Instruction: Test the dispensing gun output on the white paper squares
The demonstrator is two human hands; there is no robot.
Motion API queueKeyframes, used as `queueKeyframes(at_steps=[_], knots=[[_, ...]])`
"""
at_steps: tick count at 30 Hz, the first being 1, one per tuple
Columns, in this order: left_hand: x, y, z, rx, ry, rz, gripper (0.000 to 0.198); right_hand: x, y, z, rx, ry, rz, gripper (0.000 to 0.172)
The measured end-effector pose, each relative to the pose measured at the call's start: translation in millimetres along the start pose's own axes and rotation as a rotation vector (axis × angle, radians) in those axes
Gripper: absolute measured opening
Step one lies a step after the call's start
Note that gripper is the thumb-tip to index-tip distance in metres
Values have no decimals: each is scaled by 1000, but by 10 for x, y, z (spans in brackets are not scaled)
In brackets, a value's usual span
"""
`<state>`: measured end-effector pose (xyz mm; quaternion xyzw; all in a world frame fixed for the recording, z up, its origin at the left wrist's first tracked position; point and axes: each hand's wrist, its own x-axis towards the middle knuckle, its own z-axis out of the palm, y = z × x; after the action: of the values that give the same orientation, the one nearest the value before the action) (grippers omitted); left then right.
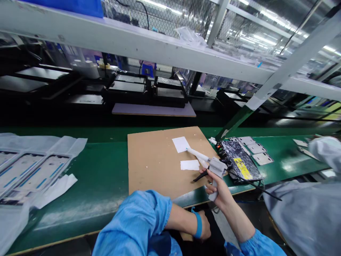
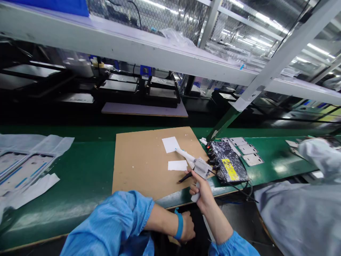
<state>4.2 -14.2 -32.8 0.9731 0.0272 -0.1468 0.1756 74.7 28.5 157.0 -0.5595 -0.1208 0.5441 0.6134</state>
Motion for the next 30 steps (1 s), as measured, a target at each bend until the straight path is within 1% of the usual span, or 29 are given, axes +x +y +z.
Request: queueKeyframes(at_steps=[3,5,8,10,12,13,16,17,19,22,24,25,27,28,29,30], knots=[[38,19,-10,-37,-93,63,64,1,1,-35,-13,-5,-12,60],[62,29,-32,-45,-133,76,68,-13,-4,-32,-9,7,1,61],[74,34,-64,-44,-144,73,73,-61,-6,-8,5,21,1,65],[52,26,-92,-48,-136,73,71,-113,-4,0,-2,20,-8,68],[-1,7,-139,-50,-124,77,60,-184,-4,-7,-19,14,-11,71],[-41,-4,-173,-41,-111,94,50,-229,-6,-17,-28,7,-14,72],[-190,-12,-315,32,-40,189,9,-404,-27,-77,-59,-40,-34,77],[-242,5,-371,61,-14,224,3,-474,-39,-108,-64,-48,-53,78],[-334,80,-492,109,16,279,15,-627,-67,-194,-70,-47,-96,82],[-452,258,-700,160,10,388,24,-864,-107,-394,-99,-37,-152,81],[-558,339,-896,167,-62,429,26,-1016,-122,-560,-119,-6,-197,74],[-632,342,-1023,163,-111,410,30,-1089,-127,-644,-121,22,-221,70],[-832,240,-1337,139,-162,275,41,-1229,-136,-789,-119,73,-259,65],[-954,134,-1514,124,-101,187,43,-1297,-142,-844,-114,91,-275,63],[-1083,-3,-1689,93,11,89,42,-1361,-150,-888,-107,103,-290,61],[-1211,-163,-1849,73,158,-31,39,-1421,-158,-920,-98,110,-301,59]])
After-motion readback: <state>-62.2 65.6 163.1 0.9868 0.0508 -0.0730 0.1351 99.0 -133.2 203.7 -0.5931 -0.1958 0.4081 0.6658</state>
